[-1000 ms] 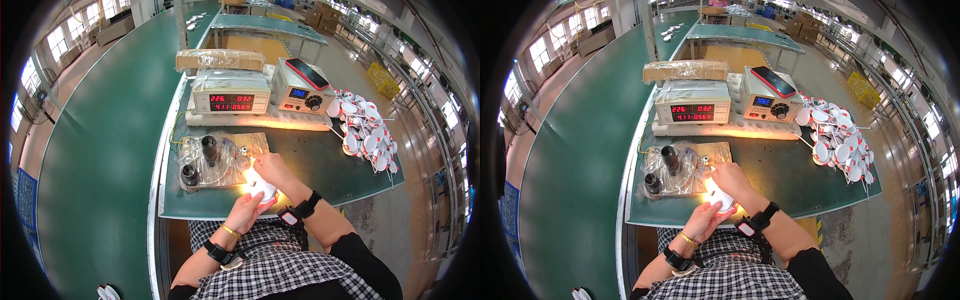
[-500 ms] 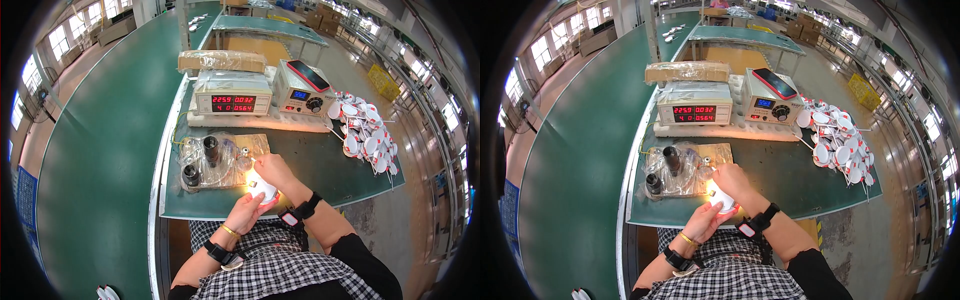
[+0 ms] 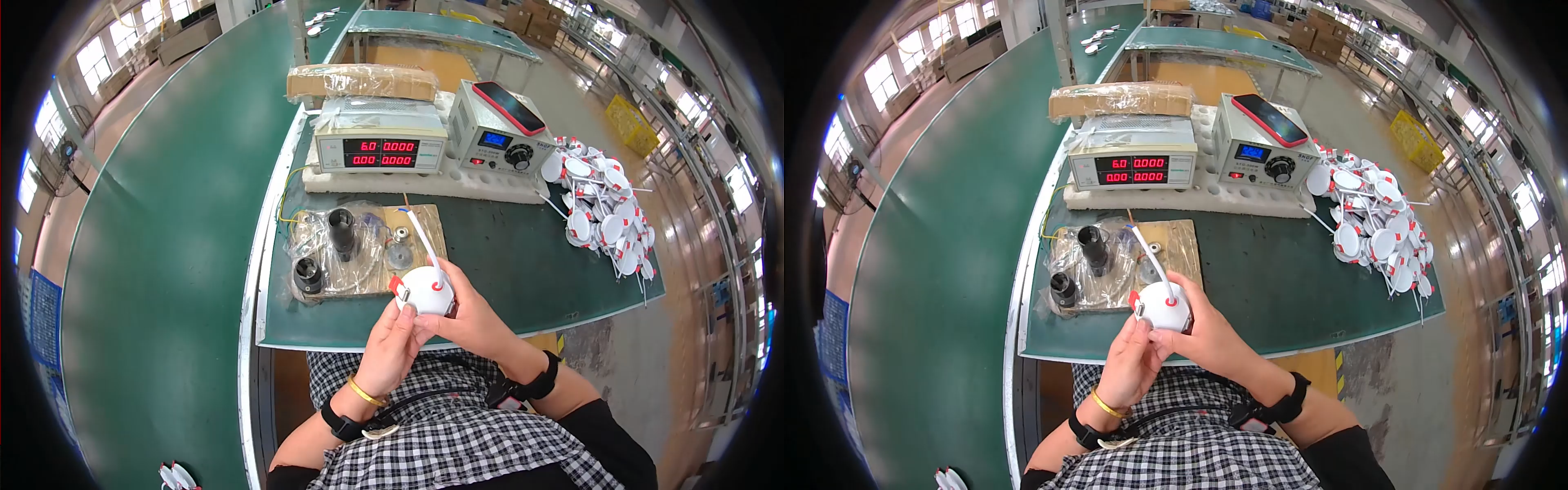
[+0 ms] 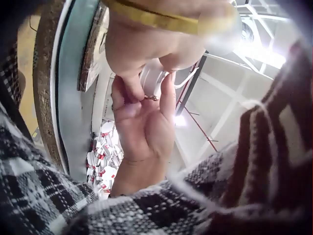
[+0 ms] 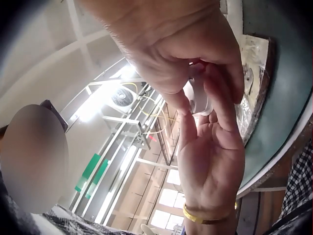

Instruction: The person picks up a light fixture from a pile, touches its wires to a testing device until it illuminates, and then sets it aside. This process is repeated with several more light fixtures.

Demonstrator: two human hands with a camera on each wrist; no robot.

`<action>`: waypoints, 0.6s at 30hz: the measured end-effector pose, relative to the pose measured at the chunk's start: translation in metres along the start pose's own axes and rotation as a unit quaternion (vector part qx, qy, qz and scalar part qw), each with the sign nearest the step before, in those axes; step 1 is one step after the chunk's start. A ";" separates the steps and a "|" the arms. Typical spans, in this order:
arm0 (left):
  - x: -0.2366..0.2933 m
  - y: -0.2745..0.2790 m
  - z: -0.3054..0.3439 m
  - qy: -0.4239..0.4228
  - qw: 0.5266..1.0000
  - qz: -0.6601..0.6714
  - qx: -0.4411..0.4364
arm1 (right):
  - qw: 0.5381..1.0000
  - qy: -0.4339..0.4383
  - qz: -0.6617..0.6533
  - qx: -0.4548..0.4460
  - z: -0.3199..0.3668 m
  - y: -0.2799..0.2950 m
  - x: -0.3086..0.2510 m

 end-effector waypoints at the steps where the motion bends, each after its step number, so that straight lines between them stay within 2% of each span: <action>1: 0.000 0.000 0.001 0.002 1.000 -0.002 0.000 | 1.000 0.007 0.002 -0.003 0.000 0.000 0.001; 8: -0.001 -0.001 0.002 0.006 1.000 0.015 0.004 | 0.999 0.004 0.011 -0.039 -0.002 0.003 0.003; 18: -0.003 0.004 -0.005 0.028 0.999 0.020 0.027 | 0.998 -0.008 0.040 -0.038 -0.007 0.008 0.009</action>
Point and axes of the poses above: each hand's wrist, its own z-axis away from the middle knuckle, its own y-axis out of the back of the hand, x = y × z, the point moved 2 cm from there along -z, towards the middle knuckle, and after that the axes turned 1 degree about z, right-handed, at the moved point
